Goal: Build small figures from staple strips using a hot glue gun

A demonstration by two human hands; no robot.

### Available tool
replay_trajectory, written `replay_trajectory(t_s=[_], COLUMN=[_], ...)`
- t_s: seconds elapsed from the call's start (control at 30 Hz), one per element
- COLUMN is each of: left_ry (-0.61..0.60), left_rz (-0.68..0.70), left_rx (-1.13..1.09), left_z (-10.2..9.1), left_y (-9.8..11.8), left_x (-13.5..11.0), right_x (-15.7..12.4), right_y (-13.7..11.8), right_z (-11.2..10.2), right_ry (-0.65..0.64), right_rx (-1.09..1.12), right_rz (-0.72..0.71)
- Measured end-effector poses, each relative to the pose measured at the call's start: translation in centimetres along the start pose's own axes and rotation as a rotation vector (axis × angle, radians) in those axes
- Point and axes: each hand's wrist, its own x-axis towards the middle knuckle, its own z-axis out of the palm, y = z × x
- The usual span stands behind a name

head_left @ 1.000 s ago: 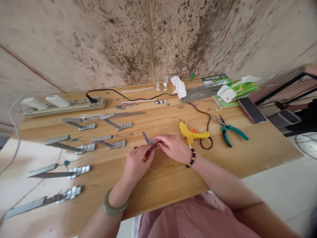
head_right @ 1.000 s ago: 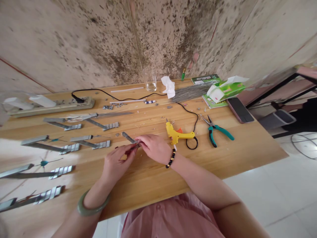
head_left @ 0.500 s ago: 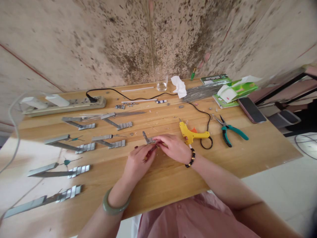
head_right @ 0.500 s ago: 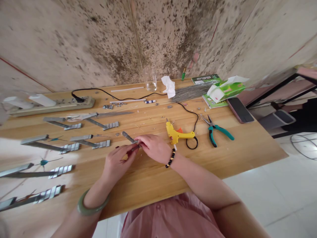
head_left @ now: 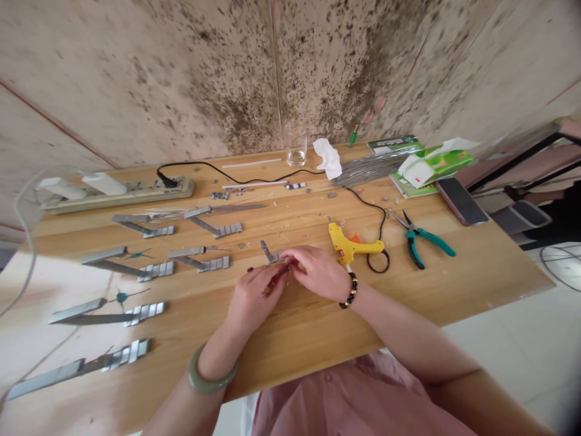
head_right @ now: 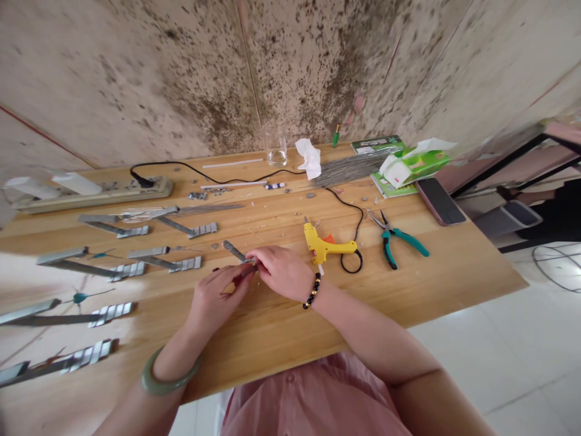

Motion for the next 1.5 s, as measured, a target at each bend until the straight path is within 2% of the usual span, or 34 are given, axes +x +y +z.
replay_trajectory(t_s=[0.2,0.67,1.2,1.37,1.5], left_ry=[0.002,0.000,-0.049,-0.033,-0.022], left_rz=[0.019,-0.056,-0.378,-0.520,-0.549], left_rx=[-0.014,-0.054,-0.282,-0.413,-0.456], left_z=[0.12,-0.12,-0.36,-0.53,-0.70], left_y=[-0.04,0.24,0.18,-0.08,-0.03], left_x=[0.06,0.29,0.34,0.31,0.38], right_x=[-0.01,0.14,0.18,0.23,0.30], right_y=[-0.11,-0.37,-0.32,-0.16,-0.19], right_z=[-0.04,-0.31,-0.50,-0.39,-0.34], right_ry=[-0.016,-0.017,-0.038,-0.005,0.040], right_rx=[0.000,0.041,0.064,0.121,0.219], right_rz=[0.026,0.046,0.058,0.104,0.141])
